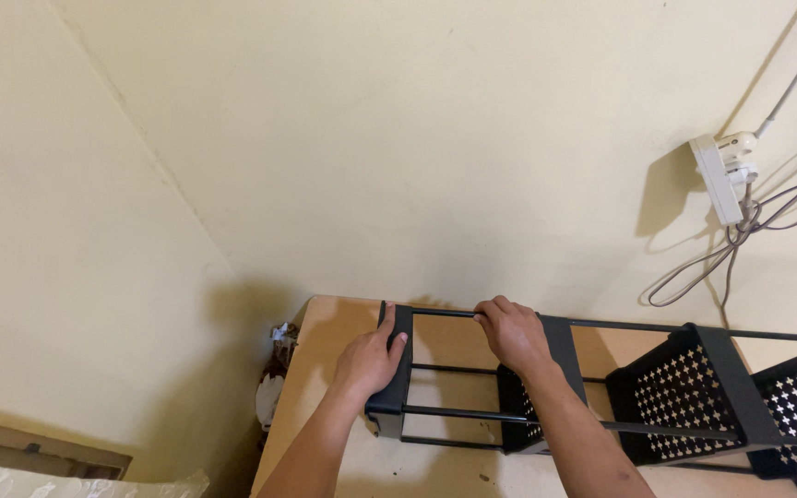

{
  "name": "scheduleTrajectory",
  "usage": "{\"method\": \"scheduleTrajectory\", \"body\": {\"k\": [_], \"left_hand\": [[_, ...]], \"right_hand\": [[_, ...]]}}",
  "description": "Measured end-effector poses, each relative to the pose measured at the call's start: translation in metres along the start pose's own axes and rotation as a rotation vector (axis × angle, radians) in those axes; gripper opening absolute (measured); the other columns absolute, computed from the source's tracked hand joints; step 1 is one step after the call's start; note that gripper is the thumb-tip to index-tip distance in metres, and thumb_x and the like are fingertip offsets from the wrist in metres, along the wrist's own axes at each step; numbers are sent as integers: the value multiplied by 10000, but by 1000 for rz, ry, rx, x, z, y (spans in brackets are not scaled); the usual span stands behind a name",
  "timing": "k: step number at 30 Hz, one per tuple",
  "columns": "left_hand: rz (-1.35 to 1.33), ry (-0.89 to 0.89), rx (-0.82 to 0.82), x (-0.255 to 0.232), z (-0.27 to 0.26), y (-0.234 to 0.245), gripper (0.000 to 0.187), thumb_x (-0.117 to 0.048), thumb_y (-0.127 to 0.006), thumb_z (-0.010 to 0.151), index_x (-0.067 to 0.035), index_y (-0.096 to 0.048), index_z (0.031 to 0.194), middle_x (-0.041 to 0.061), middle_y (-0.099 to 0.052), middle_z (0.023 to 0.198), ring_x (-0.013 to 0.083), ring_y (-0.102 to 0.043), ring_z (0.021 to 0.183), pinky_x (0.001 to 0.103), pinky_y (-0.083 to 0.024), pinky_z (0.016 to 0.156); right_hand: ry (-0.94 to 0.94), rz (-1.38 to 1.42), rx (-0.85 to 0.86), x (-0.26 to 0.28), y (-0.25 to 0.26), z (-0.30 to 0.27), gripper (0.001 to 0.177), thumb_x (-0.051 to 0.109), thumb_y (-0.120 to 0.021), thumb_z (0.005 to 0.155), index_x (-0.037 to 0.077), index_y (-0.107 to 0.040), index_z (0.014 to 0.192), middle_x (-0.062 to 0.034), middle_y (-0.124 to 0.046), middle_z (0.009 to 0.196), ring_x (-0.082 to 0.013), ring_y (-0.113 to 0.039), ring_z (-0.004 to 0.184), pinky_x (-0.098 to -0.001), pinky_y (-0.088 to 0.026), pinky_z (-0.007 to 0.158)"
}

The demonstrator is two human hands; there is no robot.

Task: The person assembles a three-tier rolling plant stand by inserting vertical metal poles into the plastic shelf units and connecting them in sequence. The person then lifts and sets the completed stand upright on the table.

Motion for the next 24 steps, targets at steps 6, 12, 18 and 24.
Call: {"method": "scheduleTrajectory", "body": {"k": [6,12,18,24], "left_hand": [[-57,17,6,2,-3,-1,660,-433,-445,1020,-231,-260,1620,225,-731,987,436,-688,940,534,-548,849],[-156,-6,-27,10,1,-9,658,-409,-447,1024,-246,-234,1625,233,-725,1101,437,-673,1047,508,-530,925],[-381,-36,-82,21,8,-22,662,-383,-512,1018,-300,-240,1616,216,-635,1355,404,-605,1244,431,-493,1035],[-464,5,-32,30,17,-33,685,-375,-531,1011,-365,-211,1618,172,-580,1452,348,-566,1326,394,-461,1080]], "right_hand": [[14,82,-16,3,9,0,233,271,-653,944,108,-723,1095,-99,-716,984,-341,-684,945,-451,-546,856],[104,238,-6,43,45,-25,362,213,-686,910,-1,-687,1202,-197,-704,1064,-390,-666,1012,-465,-532,858],[100,472,389,96,46,-67,372,283,-809,817,60,-719,1101,-115,-741,1004,-268,-733,950,-392,-580,800],[42,450,355,104,29,-82,159,231,-749,875,110,-776,974,-78,-749,928,-286,-734,781,-399,-571,700]]}}
Point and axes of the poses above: each hand's wrist, its own z-axis towards the middle knuckle, its own y-axis out of the back of the hand, x = y × z, the point moved 7 cm from there along z, towards the middle knuckle
